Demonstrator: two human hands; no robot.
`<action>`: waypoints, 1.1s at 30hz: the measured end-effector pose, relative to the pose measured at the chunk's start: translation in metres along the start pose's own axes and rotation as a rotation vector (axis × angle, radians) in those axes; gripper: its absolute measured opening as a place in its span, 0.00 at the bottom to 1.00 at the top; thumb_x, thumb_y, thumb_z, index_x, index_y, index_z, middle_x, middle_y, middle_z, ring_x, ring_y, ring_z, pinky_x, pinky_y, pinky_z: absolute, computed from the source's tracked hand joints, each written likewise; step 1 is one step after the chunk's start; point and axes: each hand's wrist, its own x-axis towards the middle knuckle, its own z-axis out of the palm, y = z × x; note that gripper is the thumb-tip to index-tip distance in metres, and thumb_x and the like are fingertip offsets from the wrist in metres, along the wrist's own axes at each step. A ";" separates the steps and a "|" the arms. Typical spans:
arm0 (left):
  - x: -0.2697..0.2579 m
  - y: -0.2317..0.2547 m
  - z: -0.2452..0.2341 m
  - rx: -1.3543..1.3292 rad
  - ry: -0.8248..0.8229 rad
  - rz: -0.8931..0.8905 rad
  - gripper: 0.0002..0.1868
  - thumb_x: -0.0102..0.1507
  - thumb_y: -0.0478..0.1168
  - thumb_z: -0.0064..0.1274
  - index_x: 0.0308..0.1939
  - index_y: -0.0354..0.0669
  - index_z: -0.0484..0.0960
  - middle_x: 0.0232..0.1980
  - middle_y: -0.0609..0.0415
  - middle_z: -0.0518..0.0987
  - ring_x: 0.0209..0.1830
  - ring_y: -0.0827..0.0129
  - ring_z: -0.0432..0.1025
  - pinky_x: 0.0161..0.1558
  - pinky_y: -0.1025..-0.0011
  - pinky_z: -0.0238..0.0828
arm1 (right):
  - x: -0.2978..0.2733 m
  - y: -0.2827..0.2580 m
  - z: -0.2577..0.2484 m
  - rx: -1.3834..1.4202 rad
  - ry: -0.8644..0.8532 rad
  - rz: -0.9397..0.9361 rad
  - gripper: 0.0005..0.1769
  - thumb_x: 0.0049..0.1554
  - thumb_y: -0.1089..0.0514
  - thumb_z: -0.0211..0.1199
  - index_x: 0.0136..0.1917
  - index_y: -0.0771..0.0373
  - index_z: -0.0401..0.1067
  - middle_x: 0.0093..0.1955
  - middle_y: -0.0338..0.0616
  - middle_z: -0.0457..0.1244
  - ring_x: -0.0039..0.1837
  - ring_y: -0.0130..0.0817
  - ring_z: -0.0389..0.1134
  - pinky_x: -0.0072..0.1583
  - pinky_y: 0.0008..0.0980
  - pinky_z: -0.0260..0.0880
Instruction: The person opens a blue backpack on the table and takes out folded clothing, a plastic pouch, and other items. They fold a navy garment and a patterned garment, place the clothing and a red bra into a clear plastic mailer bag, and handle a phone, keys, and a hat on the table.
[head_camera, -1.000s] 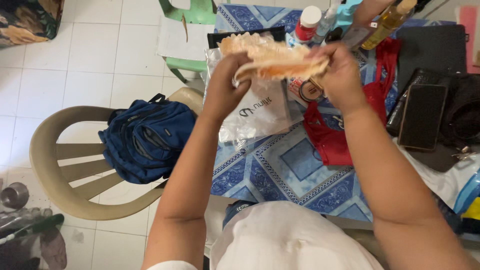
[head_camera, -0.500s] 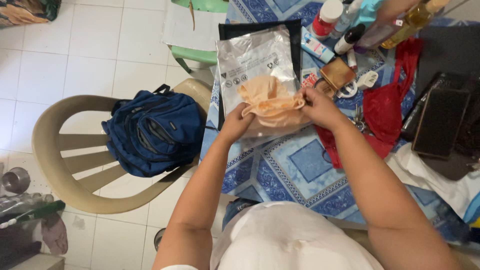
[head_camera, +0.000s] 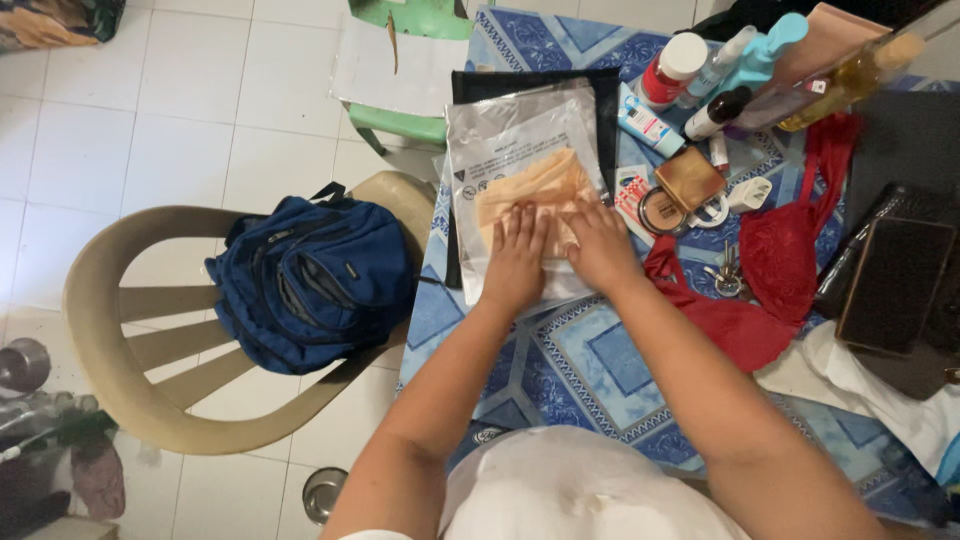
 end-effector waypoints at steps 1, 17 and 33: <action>0.006 0.000 0.005 -0.051 -0.013 -0.072 0.47 0.56 0.40 0.58 0.78 0.36 0.56 0.81 0.36 0.51 0.84 0.45 0.43 0.78 0.43 0.38 | 0.001 0.002 0.003 -0.006 -0.024 0.011 0.30 0.50 0.57 0.65 0.67 0.58 0.69 0.75 0.54 0.57 0.78 0.53 0.52 0.76 0.54 0.47; 0.015 0.077 -0.054 -1.272 0.119 0.037 0.32 0.63 0.28 0.34 0.73 0.41 0.72 0.78 0.41 0.69 0.82 0.51 0.58 0.82 0.61 0.49 | -0.027 0.001 -0.049 1.882 0.097 0.460 0.43 0.66 0.27 0.45 0.80 0.61 0.57 0.74 0.45 0.60 0.73 0.38 0.63 0.72 0.41 0.62; 0.004 0.174 0.014 -0.849 -0.581 0.150 0.31 0.56 0.42 0.60 0.64 0.47 0.76 0.61 0.48 0.80 0.62 0.57 0.77 0.65 0.64 0.72 | -0.220 0.138 -0.132 1.355 0.808 0.896 0.25 0.57 0.57 0.72 0.66 0.64 0.72 0.62 0.45 0.69 0.60 0.35 0.74 0.59 0.35 0.76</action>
